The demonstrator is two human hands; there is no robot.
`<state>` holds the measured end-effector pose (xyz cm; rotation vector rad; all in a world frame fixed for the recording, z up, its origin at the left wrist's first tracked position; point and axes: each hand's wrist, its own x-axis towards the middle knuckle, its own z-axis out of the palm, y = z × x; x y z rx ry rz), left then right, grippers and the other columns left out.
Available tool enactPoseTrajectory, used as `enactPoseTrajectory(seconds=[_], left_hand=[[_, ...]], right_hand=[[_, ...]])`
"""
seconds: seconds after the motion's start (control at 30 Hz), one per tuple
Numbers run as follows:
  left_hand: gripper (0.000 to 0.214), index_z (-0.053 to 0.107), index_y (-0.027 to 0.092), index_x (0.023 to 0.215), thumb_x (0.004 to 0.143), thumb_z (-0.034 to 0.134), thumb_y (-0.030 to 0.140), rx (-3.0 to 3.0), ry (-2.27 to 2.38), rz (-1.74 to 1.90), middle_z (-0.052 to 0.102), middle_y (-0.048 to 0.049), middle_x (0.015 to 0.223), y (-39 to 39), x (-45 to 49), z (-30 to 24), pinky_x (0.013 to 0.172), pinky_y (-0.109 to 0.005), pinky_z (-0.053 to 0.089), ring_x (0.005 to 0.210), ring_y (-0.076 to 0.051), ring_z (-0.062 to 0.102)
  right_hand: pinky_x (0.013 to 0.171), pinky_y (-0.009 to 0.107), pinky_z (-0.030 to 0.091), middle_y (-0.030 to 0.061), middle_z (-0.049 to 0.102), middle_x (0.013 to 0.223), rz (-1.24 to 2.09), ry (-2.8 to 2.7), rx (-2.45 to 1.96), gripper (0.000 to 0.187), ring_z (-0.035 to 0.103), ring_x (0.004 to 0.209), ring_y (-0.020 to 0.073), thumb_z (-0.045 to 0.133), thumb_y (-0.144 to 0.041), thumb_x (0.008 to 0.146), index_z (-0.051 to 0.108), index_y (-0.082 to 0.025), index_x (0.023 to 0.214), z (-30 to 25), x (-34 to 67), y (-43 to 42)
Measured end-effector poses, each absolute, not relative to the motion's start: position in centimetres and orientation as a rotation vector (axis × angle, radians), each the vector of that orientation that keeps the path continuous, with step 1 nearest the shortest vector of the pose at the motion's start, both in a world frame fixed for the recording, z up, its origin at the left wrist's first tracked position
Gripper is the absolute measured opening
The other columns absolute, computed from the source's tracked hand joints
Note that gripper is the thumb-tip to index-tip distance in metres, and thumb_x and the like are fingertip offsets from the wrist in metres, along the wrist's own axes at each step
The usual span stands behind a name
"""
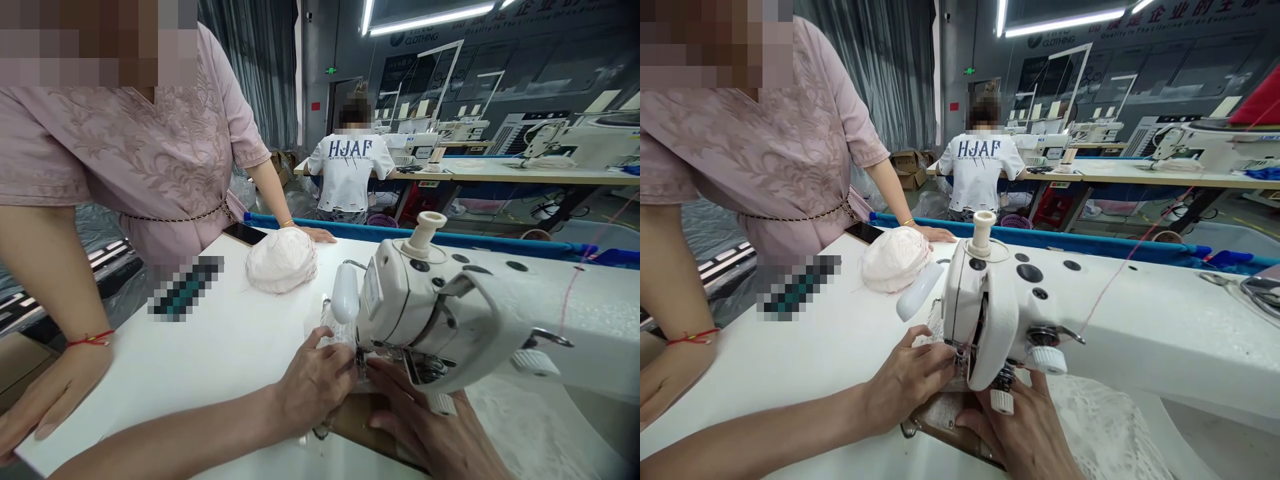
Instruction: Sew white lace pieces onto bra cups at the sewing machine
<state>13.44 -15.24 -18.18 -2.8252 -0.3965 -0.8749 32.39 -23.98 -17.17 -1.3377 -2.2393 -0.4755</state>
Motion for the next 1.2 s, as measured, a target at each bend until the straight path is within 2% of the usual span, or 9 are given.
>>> enactPoseTrajectory(seconds=[0.17,0.3,0.47,0.67,0.77,0.9,0.97,1.1,1.2], left_hand=[[0.013,0.057,0.008,0.075,0.082,0.049,0.001,-2.791,-0.363,-1.027,0.06,-0.0036,0.083,-15.8,13.5,-17.7,0.085,-0.033,0.036,0.086,-0.011,0.054],[0.013,0.057,0.008,0.072,0.08,0.05,0.0,-2.831,-0.314,-0.992,0.057,-0.0022,0.076,-16.2,13.1,-17.8,0.077,-0.031,0.038,0.075,-0.01,0.052],[0.013,0.058,0.007,0.07,0.078,0.051,0.0,-2.808,-0.295,-1.03,0.056,-0.0032,0.072,-16.5,12.9,-18.1,0.074,-0.03,0.039,0.072,-0.011,0.051],[0.011,0.06,0.007,0.072,0.078,0.052,0.001,-2.796,-0.295,-1.006,0.058,-0.0052,0.076,-16.7,12.9,-18.1,0.08,-0.032,0.04,0.079,-0.013,0.054],[0.011,0.061,0.007,0.072,0.075,0.054,-0.001,-2.761,-0.298,-1.043,0.058,-0.0049,0.074,-16.6,12.9,-17.9,0.08,-0.032,0.041,0.078,-0.013,0.054],[0.011,0.062,0.008,0.074,0.075,0.054,0.0,-2.742,-0.293,-1.044,0.056,-0.0031,0.07,-16.3,12.9,-18.0,0.08,-0.031,0.041,0.076,-0.012,0.053],[0.011,0.062,0.007,0.077,0.076,0.053,0.0,-2.724,-0.314,-1.036,0.058,-0.0033,0.075,-16.1,12.9,-18.1,0.086,-0.032,0.04,0.081,-0.012,0.054],[0.014,0.06,0.008,0.088,0.083,0.048,0.002,-2.727,-0.355,-0.912,0.061,-0.0039,0.092,-15.0,12.7,-18.4,0.096,-0.035,0.033,0.097,-0.012,0.053],[0.015,0.055,0.011,0.1,0.09,0.045,0.012,-2.789,-0.38,-0.805,0.059,-0.0036,0.105,-13.5,12.3,-18.3,0.097,-0.038,0.028,0.107,-0.014,0.049]], right_hand=[[0.087,0.041,0.03,0.0062,0.068,0.095,-0.524,-2.297,-1.266,0.029,0.062,0.076,0.0173,0.04,-0.035,0.096,0.057,-0.015,0.108,-17.1,32.3,-24.6],[0.094,0.041,0.025,0.0039,0.068,0.087,-0.339,-2.317,-1.279,0.031,0.062,0.066,0.0141,0.039,-0.037,0.096,0.057,-0.014,0.106,-17.6,32.2,-25.5],[0.094,0.041,0.023,0.0039,0.068,0.089,-0.252,-2.347,-1.302,0.027,0.062,0.073,0.0144,0.044,-0.036,0.095,0.056,-0.016,0.108,-17.8,32.4,-25.8],[0.092,0.042,0.023,0.0035,0.068,0.088,-0.251,-2.384,-1.316,0.027,0.062,0.075,0.0162,0.047,-0.037,0.094,0.055,-0.017,0.11,-17.7,32.7,-25.6],[0.092,0.043,0.023,0.0028,0.068,0.09,-0.293,-2.416,-1.352,0.029,0.061,0.069,0.0155,0.049,-0.037,0.092,0.055,-0.018,0.113,-17.9,32.8,-25.6],[0.09,0.045,0.024,0.002,0.067,0.102,-0.404,-2.449,-1.376,0.029,0.056,0.054,0.0122,0.043,-0.034,0.095,0.055,-0.017,0.115,-17.6,32.8,-25.5],[0.09,0.045,0.024,0.0016,0.065,0.106,-0.449,-2.454,-1.366,0.03,0.058,0.058,0.0129,0.041,-0.034,0.096,0.055,-0.017,0.116,-17.6,32.8,-25.4],[0.094,0.045,0.022,0.0047,0.06,0.118,-0.515,-2.444,-1.411,0.036,0.061,0.09,0.0178,0.041,-0.039,0.095,0.051,-0.017,0.122,-18.1,33.1,-25.3],[0.095,0.047,0.022,0.0066,0.061,0.116,-0.588,-2.401,-1.416,0.037,0.062,0.09,0.0185,0.041,-0.043,0.094,0.055,-0.018,0.117,-18.3,33.3,-25.1]])
